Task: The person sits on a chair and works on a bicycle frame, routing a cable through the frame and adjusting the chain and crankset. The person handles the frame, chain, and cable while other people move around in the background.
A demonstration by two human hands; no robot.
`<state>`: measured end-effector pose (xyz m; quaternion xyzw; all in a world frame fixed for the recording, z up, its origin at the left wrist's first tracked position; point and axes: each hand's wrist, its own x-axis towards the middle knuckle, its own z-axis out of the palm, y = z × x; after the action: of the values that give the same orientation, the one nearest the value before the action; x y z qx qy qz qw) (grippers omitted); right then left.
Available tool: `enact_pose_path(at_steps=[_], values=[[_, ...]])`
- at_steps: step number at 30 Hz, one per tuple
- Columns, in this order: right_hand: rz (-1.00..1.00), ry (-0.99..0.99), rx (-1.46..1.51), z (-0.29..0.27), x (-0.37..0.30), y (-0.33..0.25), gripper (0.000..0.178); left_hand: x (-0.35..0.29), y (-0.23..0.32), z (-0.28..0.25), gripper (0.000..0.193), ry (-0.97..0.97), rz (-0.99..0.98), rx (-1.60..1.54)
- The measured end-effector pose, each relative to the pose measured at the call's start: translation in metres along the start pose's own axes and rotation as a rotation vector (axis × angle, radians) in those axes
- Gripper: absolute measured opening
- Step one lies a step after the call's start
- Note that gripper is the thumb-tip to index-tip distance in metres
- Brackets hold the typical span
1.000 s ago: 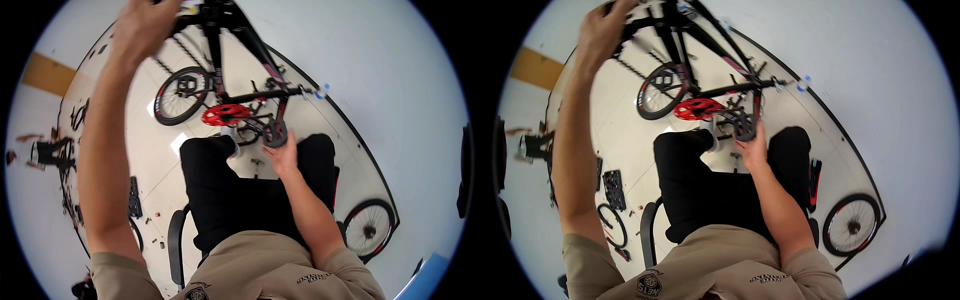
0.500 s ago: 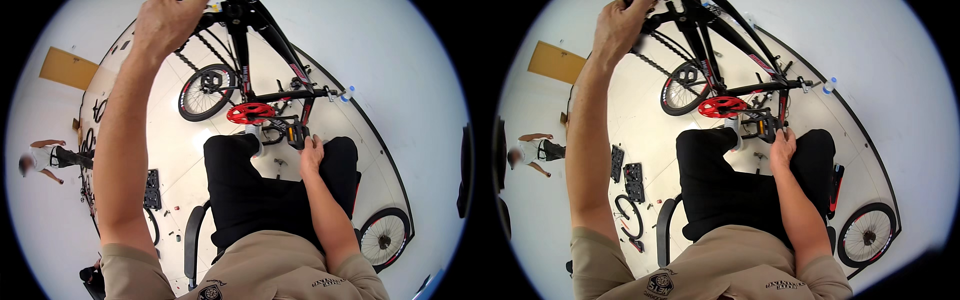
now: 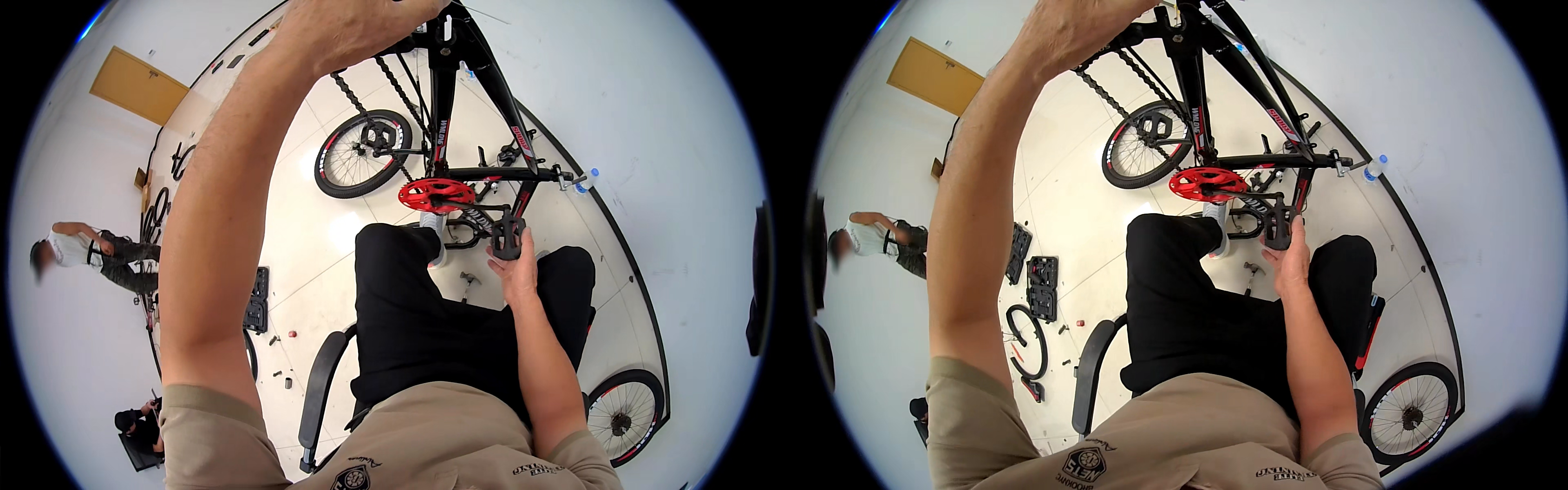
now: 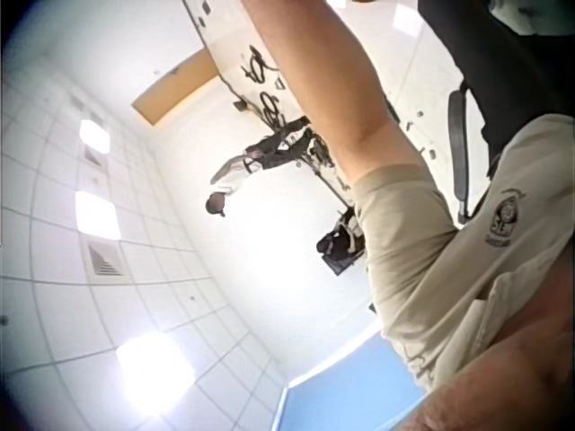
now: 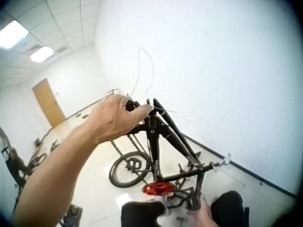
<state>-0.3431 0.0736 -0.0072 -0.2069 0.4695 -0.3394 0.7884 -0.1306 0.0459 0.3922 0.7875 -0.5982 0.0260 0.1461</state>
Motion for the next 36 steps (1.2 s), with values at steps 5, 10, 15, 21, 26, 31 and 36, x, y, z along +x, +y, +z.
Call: enact_pose_path(at_steps=[5,10,15,21,26,31,36], values=[[0.015,0.056,0.225,-0.011,0.011,0.012,0.048,-0.001,0.004,0.000,0.050,0.001,0.021,0.014],[0.201,0.195,0.239,-0.022,0.020,0.025,0.041,-0.006,0.001,0.005,0.047,0.092,0.060,0.031],[-0.452,0.464,-0.172,-0.011,0.019,0.023,0.042,-0.006,0.011,0.011,0.038,0.164,-0.005,-0.007],[-0.269,0.236,-0.099,-0.007,0.006,0.008,0.048,0.000,0.010,0.022,0.036,0.097,-0.099,-0.095],[-0.412,0.464,-0.308,-0.010,0.028,0.018,0.044,-0.004,0.008,0.008,0.042,-0.013,-0.149,-0.089],[-0.693,0.368,-0.433,-0.034,0.033,-0.041,0.040,0.019,-0.014,0.009,0.033,-0.048,0.061,-0.017],[-1.039,-0.051,-0.545,0.052,0.004,-0.135,0.059,0.002,-0.024,0.019,0.036,0.088,0.126,0.039]])
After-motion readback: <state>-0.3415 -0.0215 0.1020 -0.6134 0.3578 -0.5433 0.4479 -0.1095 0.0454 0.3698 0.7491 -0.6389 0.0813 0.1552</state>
